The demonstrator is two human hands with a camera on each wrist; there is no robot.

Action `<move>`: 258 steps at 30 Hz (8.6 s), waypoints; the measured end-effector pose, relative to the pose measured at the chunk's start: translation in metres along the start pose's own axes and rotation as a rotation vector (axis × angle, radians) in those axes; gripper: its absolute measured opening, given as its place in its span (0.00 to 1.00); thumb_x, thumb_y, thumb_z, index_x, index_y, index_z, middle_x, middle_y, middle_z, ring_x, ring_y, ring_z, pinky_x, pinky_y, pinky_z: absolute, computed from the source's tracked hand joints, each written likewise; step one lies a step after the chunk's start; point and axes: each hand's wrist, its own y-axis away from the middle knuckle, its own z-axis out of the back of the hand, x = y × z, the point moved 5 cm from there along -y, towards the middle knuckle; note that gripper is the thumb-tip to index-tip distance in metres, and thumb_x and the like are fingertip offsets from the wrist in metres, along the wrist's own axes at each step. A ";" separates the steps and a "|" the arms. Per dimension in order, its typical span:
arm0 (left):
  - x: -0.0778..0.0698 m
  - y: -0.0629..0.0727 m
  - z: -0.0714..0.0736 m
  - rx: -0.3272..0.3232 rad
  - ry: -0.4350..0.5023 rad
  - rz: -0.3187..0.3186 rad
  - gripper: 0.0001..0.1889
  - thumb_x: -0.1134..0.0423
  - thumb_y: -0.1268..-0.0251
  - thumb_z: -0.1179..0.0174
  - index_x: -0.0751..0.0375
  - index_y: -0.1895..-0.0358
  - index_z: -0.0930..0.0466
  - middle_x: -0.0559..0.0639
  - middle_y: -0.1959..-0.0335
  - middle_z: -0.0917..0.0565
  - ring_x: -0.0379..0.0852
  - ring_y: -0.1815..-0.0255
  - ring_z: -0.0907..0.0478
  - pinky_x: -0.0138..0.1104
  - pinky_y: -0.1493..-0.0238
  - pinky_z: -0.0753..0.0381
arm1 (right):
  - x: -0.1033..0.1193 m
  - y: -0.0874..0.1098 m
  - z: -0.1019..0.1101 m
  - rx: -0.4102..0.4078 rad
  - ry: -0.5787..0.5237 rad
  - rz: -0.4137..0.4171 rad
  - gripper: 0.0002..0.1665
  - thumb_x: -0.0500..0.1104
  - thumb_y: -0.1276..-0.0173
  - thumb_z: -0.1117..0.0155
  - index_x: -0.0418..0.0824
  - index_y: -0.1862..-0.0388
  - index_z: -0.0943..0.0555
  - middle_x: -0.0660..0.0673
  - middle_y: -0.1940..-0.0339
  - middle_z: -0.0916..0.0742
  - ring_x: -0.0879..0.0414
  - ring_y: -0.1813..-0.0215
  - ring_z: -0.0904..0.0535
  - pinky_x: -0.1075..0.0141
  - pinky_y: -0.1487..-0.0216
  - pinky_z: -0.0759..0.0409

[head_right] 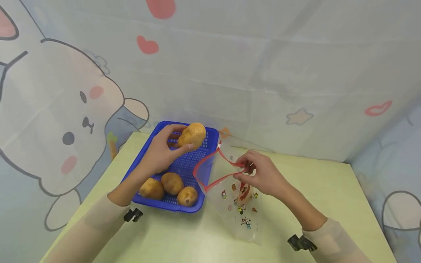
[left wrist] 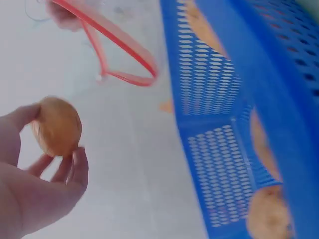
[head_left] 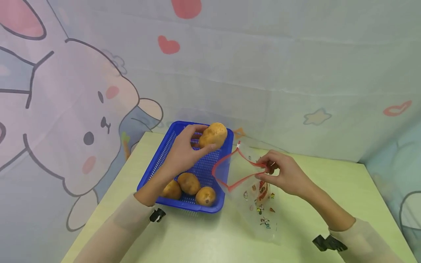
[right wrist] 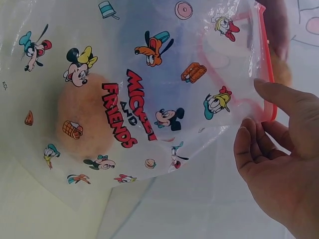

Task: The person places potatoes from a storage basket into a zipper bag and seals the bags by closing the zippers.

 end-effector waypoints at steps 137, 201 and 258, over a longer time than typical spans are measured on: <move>0.037 0.037 -0.018 0.309 -0.117 -0.021 0.31 0.44 0.32 0.27 0.49 0.29 0.24 0.43 0.33 0.21 0.46 0.29 0.26 0.48 0.31 0.23 | 0.000 0.009 -0.012 -0.108 -0.025 0.107 0.15 0.37 0.35 0.19 0.49 0.53 0.13 0.49 0.59 0.13 0.61 0.61 0.19 0.60 0.62 0.14; -0.001 0.027 -0.028 0.267 -0.149 -0.201 0.33 0.54 0.38 0.21 0.52 0.31 0.22 0.47 0.34 0.25 0.46 0.36 0.24 0.43 0.42 0.15 | -0.004 0.010 -0.018 -0.098 -0.020 0.091 0.16 0.38 0.34 0.20 0.52 0.51 0.14 0.49 0.59 0.14 0.59 0.61 0.20 0.61 0.62 0.15; 0.016 0.021 -0.069 0.367 -0.151 -0.036 0.36 0.39 0.28 0.33 0.51 0.22 0.27 0.55 0.36 0.27 0.56 0.39 0.24 0.49 0.44 0.20 | -0.002 0.006 -0.017 -0.134 -0.049 0.080 0.14 0.37 0.34 0.20 0.41 0.52 0.13 0.45 0.59 0.13 0.60 0.61 0.18 0.65 0.62 0.14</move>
